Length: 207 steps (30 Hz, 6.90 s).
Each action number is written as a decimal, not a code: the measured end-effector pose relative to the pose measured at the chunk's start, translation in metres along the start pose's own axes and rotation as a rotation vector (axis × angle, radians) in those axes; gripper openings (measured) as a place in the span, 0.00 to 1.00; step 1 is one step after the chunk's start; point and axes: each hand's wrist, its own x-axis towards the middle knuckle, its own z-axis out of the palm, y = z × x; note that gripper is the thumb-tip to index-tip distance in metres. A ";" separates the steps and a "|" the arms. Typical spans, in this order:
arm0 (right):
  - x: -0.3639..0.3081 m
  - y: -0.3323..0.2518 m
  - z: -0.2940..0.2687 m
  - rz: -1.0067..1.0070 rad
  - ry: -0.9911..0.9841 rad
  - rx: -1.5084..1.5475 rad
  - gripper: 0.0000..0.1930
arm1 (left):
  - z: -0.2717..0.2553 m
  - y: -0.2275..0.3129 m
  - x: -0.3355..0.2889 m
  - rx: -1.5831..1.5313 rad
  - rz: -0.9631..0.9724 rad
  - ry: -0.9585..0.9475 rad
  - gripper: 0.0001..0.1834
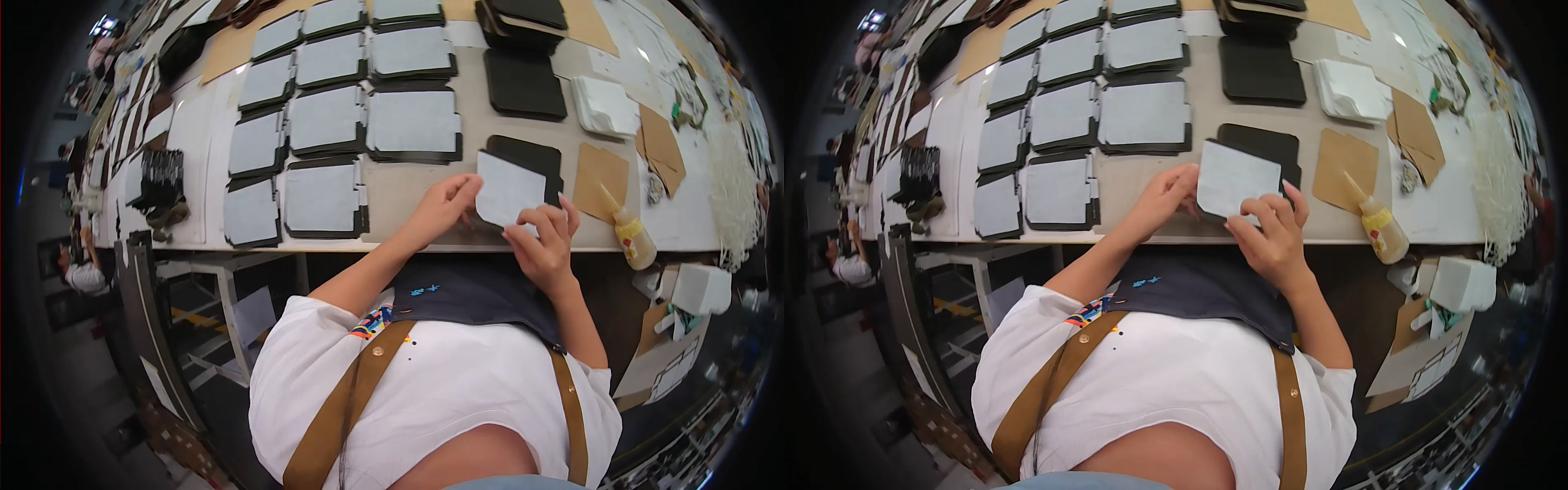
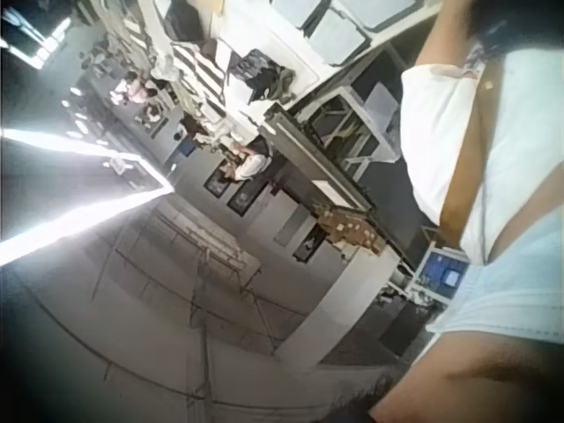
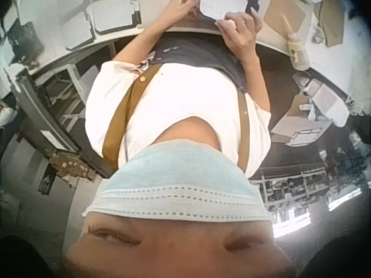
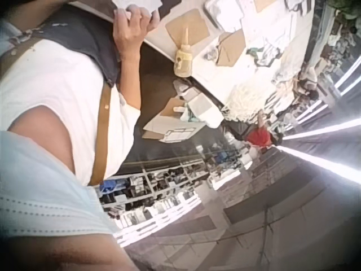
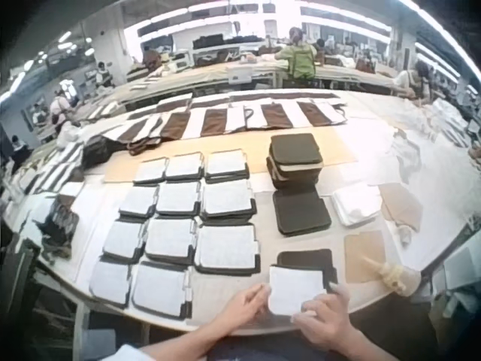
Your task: The person repeatedly applies glue to the edges of black rectangular pads using a squeeze bottle, then places a white fabric insert on top and presses it down. The finished units are stacked on the left side of the table. The process is repeated for multiple units throughout the clip.
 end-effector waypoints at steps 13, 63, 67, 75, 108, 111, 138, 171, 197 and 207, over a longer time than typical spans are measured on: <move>-0.005 0.026 -0.021 0.245 0.094 -0.109 0.09 | -0.226 0.068 -0.151 0.730 0.072 0.560 0.12; -0.051 0.060 -0.032 0.878 0.725 0.416 0.32 | -0.020 0.020 0.072 0.771 0.821 0.479 0.07; -0.048 0.058 -0.027 0.871 0.723 0.389 0.32 | -0.020 0.020 0.071 0.766 0.824 0.473 0.07; -0.049 0.058 -0.025 0.848 0.687 0.311 0.31 | -0.019 0.022 0.070 0.766 0.816 0.468 0.07; 0.011 0.020 0.015 0.501 0.456 0.416 0.32 | -0.020 0.023 0.070 0.720 0.803 0.482 0.06; 0.020 0.021 0.014 0.450 0.412 0.438 0.32 | -0.022 0.023 0.070 0.719 0.813 0.488 0.06; 0.043 0.087 -0.023 0.627 0.172 0.869 0.34 | -0.024 0.020 0.072 0.744 0.817 0.520 0.06; -0.014 0.145 -0.058 0.760 0.610 0.760 0.31 | -0.025 0.021 0.075 0.772 0.813 0.502 0.07; -0.025 0.129 -0.071 0.718 0.445 0.616 0.33 | -0.027 0.019 0.075 0.773 0.802 0.486 0.06; -0.026 0.125 -0.078 0.675 0.465 0.560 0.34 | -0.026 0.019 0.074 0.768 0.783 0.483 0.07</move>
